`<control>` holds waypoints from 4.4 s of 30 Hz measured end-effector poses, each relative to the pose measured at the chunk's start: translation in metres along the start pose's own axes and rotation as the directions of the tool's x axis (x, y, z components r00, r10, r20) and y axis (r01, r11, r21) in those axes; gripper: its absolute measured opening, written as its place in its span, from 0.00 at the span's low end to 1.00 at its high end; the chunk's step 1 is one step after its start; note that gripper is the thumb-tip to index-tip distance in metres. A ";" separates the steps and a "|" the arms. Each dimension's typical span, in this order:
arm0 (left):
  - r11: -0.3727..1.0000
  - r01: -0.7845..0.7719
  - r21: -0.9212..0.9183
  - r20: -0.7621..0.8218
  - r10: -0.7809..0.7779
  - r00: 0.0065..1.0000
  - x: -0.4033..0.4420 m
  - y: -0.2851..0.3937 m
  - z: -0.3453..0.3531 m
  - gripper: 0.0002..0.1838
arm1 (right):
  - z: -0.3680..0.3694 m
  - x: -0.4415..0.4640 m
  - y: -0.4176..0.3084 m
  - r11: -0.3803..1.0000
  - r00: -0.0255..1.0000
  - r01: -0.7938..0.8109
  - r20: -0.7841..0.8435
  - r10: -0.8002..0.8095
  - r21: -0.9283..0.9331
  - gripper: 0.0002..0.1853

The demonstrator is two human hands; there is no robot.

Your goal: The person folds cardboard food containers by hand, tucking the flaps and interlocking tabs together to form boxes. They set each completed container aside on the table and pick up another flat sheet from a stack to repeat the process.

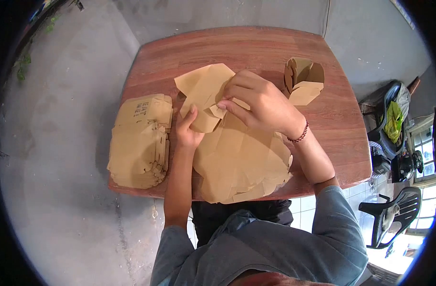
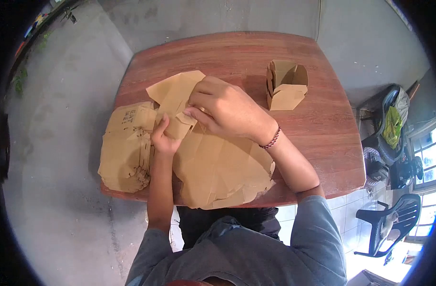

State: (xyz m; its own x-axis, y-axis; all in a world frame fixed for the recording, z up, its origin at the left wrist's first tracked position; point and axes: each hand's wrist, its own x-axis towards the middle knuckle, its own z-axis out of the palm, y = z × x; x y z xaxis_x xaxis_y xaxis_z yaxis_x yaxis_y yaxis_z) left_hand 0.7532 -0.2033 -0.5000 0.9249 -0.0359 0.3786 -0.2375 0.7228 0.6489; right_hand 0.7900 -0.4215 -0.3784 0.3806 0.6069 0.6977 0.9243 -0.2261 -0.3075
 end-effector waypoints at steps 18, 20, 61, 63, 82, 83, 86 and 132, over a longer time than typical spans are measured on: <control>1.000 -0.004 -0.025 -0.067 0.003 0.998 0.001 0.006 0.017 0.27 | 0.006 -0.001 0.007 0.997 0.995 0.070 0.075 -0.071 0.019 0.22; 1.000 -0.019 0.020 -0.055 0.020 0.998 0.001 0.008 0.020 0.27 | 0.006 -0.002 0.010 0.997 0.993 0.082 0.081 -0.083 0.012 0.22; 0.957 0.046 0.286 -0.161 0.001 0.987 -0.001 0.000 0.025 0.19 | 0.013 -0.001 0.024 0.984 0.976 -0.170 0.144 0.161 0.052 0.45; 0.952 0.059 0.300 -0.169 -0.008 0.986 0.000 0.001 0.027 0.19 | 0.014 -0.001 0.025 0.992 0.988 -0.125 0.094 0.126 -0.020 0.45; 0.883 0.072 0.463 -0.178 0.014 0.984 0.000 0.008 0.034 0.16 | -0.004 -0.002 0.029 0.983 0.964 -0.172 0.218 0.155 0.063 0.34; 0.916 0.061 0.397 -0.177 0.011 0.984 0.000 0.008 0.032 0.19 | -0.003 -0.002 0.030 0.986 0.973 -0.157 0.178 0.145 0.058 0.34; 0.998 -0.065 -0.012 -0.047 0.064 0.997 0.000 0.007 0.031 0.25 | -0.003 0.000 0.030 0.989 0.986 -0.141 0.094 0.137 0.048 0.34; 0.760 -0.025 0.650 -0.035 0.063 0.997 0.005 0.017 0.031 0.34 | 0.002 -0.001 0.021 0.983 0.990 0.109 0.074 -0.121 0.148 0.15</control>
State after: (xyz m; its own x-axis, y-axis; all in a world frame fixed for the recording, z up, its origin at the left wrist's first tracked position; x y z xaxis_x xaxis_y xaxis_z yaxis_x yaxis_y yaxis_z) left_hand 0.7440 -0.2129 -0.4666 0.9179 0.0337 0.3954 -0.3968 0.1013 0.9123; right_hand 0.8092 -0.4253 -0.3865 0.2629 0.6848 0.6797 0.9457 -0.0435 -0.3220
